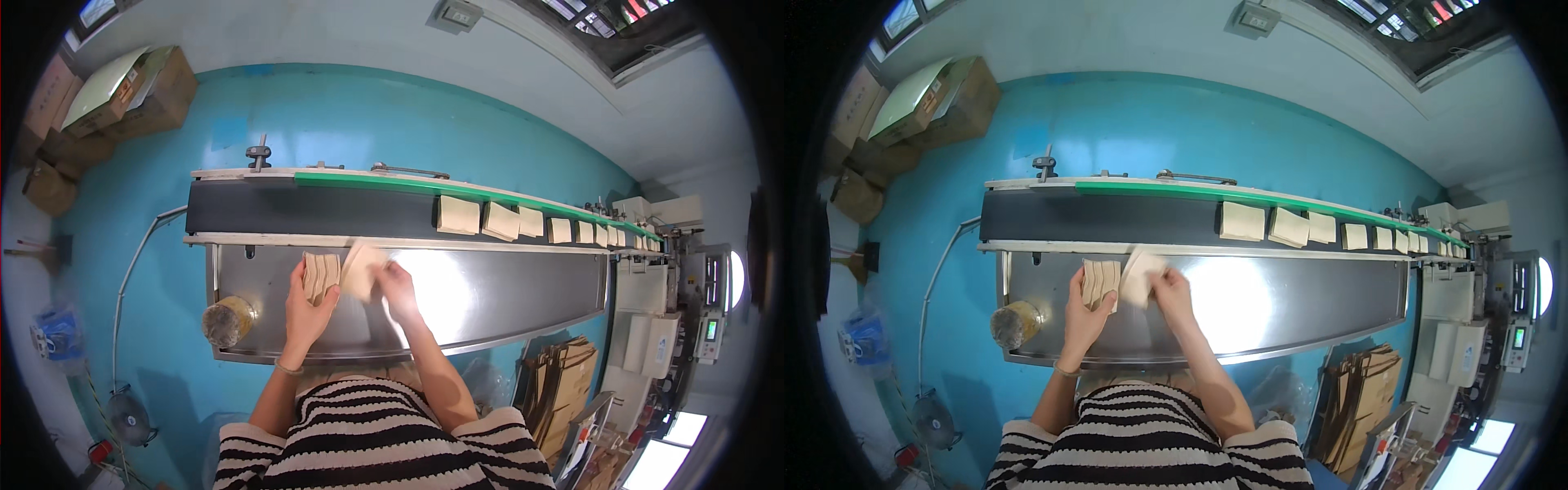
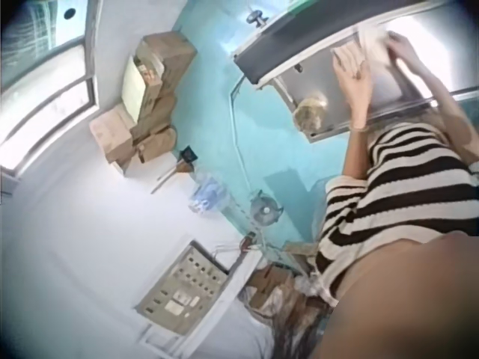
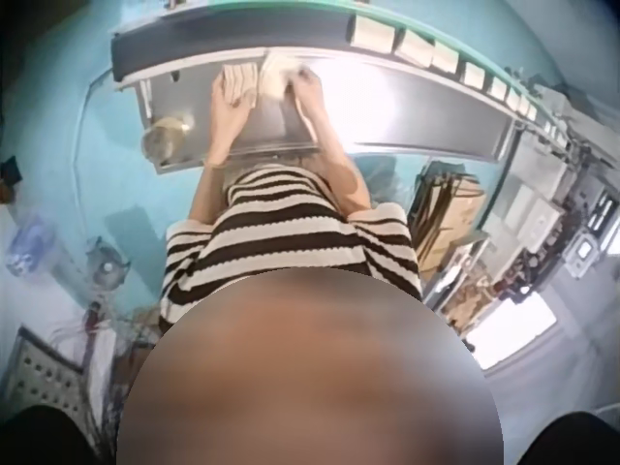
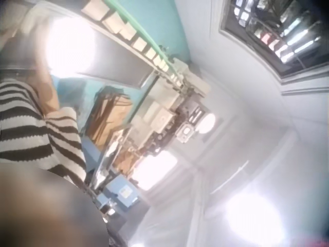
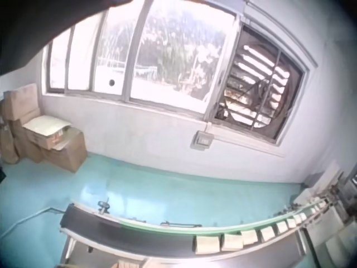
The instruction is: The person is sorting stacks of paper envelopes and placing them onto a moving conveyor belt system in an industrial setting.
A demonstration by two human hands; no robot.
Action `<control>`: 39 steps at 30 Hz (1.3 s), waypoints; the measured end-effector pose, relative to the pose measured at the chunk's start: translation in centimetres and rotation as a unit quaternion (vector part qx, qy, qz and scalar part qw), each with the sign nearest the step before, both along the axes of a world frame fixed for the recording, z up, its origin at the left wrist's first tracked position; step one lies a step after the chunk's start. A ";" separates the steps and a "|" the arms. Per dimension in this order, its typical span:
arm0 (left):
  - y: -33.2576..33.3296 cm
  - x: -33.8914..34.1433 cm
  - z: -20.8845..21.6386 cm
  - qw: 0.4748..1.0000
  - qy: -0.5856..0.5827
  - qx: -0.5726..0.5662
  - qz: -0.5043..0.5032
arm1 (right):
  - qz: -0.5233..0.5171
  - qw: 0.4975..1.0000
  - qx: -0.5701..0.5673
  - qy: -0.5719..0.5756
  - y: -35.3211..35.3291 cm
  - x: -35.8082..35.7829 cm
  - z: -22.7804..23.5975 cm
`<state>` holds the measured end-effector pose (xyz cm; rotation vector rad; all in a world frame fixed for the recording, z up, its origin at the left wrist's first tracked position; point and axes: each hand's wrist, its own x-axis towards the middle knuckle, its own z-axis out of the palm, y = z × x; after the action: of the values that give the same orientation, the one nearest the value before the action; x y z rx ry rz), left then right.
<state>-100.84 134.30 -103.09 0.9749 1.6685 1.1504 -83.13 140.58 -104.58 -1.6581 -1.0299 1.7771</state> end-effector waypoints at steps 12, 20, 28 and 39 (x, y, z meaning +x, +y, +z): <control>0.6 -0.3 -2.1 0.999 0.021 0.018 -0.041 | 0.004 0.996 0.079 0.047 -1.8 -3.7 -0.7; 0.8 -2.4 -3.1 0.995 -0.087 0.029 -0.032 | -0.192 0.975 0.029 0.104 2.2 -4.6 -3.0; 0.6 -3.3 -5.5 0.998 -0.034 0.026 -0.052 | -0.028 0.998 0.014 0.060 -2.2 -7.1 -5.3; 2.4 -10.0 -15.0 0.994 -0.105 0.027 0.008 | -0.047 0.998 0.014 0.038 -0.8 -12.5 -14.1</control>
<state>-110.80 136.71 -118.09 0.8435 1.4863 1.2701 -95.67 139.74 -118.67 -1.5828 -0.9236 1.7427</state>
